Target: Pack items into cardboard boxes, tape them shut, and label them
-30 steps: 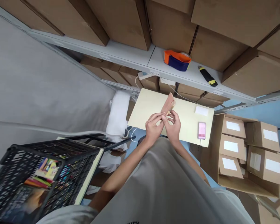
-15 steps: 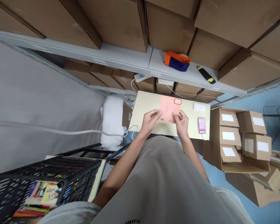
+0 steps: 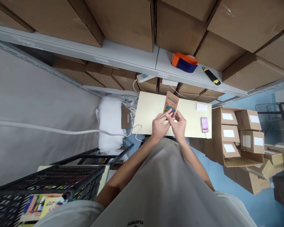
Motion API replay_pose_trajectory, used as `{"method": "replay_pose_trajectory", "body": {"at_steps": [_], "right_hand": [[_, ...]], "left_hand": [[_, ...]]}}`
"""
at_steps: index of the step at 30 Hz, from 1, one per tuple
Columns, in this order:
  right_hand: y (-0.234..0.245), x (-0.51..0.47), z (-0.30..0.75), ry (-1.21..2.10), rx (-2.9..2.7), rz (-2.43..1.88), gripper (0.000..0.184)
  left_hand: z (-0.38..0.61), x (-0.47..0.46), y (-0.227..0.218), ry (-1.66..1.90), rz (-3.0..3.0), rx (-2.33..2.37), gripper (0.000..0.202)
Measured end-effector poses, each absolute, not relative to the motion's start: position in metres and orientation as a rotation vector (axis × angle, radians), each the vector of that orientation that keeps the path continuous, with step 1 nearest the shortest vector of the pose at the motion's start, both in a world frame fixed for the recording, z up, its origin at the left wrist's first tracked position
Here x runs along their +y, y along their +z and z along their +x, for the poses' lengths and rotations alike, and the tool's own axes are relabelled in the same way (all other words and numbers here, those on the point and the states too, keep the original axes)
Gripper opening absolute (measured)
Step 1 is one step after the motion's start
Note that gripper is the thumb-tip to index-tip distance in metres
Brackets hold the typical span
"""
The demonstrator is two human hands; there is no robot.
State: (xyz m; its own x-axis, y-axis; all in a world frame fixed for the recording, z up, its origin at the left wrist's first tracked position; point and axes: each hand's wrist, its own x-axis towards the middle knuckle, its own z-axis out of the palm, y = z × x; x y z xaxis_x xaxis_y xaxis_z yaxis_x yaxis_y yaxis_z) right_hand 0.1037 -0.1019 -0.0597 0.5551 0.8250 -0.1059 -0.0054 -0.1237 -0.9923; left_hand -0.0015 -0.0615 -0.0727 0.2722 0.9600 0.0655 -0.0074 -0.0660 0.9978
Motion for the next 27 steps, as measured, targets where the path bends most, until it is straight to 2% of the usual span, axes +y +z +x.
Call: {"method": "replay_pose_trajectory", "body": {"at_steps": [4,7,10,14,23,27], "right_hand": [[-0.061,-0.094,0.118,0.845,-0.646,-1.492,0.056],[-0.061,-0.097,0.131,0.896,-0.677,-1.483,0.055],[-0.059,-0.104,0.136,0.974,-0.672,-1.448,0.054],[-0.060,-0.109,0.139,1.035,-0.645,-1.440,0.059],[-0.064,-0.114,0.164,1.098,-0.666,-1.430,0.058],[-0.067,-0.109,0.171,1.014,-0.695,-1.528,0.069]], "left_hand": [[-0.009,-0.051,-0.072,1.051,1.457,0.916,0.036],[-0.020,-0.027,-0.079,1.113,1.228,1.035,0.055],[-0.030,-0.007,-0.086,0.976,1.057,1.011,0.069],[-0.033,-0.006,-0.091,0.735,0.925,0.866,0.061],[-0.020,-0.021,-0.084,0.682,0.806,0.820,0.053],[-0.010,-0.024,-0.086,0.783,0.793,0.930,0.060]]}}
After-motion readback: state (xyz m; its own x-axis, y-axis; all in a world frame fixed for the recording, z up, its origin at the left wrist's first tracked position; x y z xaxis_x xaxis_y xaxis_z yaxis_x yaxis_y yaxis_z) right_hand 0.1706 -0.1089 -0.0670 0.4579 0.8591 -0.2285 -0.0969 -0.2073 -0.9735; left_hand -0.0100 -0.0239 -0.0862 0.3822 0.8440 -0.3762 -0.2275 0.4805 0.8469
